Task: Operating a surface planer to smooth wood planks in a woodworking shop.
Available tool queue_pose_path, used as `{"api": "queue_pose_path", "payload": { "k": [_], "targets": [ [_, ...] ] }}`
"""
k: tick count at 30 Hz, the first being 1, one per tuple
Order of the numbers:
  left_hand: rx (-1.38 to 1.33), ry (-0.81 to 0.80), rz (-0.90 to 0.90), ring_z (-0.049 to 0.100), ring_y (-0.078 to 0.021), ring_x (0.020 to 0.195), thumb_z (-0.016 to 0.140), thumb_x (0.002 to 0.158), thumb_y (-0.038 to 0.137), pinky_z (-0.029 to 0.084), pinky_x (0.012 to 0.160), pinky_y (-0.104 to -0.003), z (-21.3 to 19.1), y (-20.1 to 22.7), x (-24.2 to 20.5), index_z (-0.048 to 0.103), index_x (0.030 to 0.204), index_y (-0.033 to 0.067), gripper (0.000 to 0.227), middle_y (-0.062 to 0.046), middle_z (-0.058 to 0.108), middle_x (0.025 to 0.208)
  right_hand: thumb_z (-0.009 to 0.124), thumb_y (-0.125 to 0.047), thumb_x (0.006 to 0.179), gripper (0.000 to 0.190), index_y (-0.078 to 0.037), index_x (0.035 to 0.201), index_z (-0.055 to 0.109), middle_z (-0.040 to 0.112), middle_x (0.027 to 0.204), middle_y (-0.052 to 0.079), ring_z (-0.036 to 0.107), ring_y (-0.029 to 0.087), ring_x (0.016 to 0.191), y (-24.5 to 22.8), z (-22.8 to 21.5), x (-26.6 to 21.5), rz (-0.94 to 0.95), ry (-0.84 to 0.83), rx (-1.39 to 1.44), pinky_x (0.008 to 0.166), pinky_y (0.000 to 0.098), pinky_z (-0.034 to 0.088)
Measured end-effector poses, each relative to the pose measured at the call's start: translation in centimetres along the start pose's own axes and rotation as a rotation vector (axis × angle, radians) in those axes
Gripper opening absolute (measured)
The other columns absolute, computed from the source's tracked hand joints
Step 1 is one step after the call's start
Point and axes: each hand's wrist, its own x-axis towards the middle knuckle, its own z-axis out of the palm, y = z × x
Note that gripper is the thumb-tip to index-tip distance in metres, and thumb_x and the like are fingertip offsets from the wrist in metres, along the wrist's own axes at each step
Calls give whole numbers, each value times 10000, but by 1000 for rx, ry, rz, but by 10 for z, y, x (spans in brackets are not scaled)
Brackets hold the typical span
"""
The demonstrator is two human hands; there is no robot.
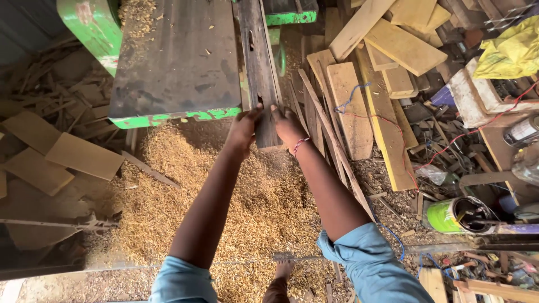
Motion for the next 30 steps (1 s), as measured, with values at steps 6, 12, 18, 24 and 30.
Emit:
{"api": "queue_pose_path", "payload": {
  "k": [6,12,18,24,30],
  "targets": [
    [-433,-236,59,706,-293,1053,535,1006,242,586,967,-411,12,-41,4,489,1367,-24,451,-214,686,1176,490,-521,1039,509,-32,1076,625,615,835,61,605,210,797,-26,1,-28,63,46,-46,762,388,495],
    [-707,-245,86,713,-271,979,513,995,132,605,876,-429,17,-46,-17,538,1313,-31,358,-189,680,1131,502,-515,1022,502,-30,1072,622,647,828,61,642,210,809,-19,2,-38,38,71,-38,776,385,523],
    [-722,-205,85,745,-318,961,511,1003,114,649,854,-427,21,-40,-45,494,1345,-74,391,-258,684,1115,445,-542,1055,563,-20,1142,636,637,910,108,637,250,848,-30,0,-62,116,38,-96,800,423,528],
    [-760,-189,43,748,-316,940,504,1000,118,663,829,-430,22,-38,-68,453,1406,-92,460,-268,680,1120,441,-529,1026,584,-49,1322,592,724,1160,139,701,232,1066,-29,-1,-78,109,26,-54,939,391,541],
    [-756,-146,21,745,-327,958,519,1007,121,651,851,-439,24,-49,-76,425,1423,-114,487,-283,675,1123,467,-507,1016,568,-54,1340,577,718,1180,137,711,235,1078,-20,-2,-87,106,13,20,951,387,557]
  ]
}}
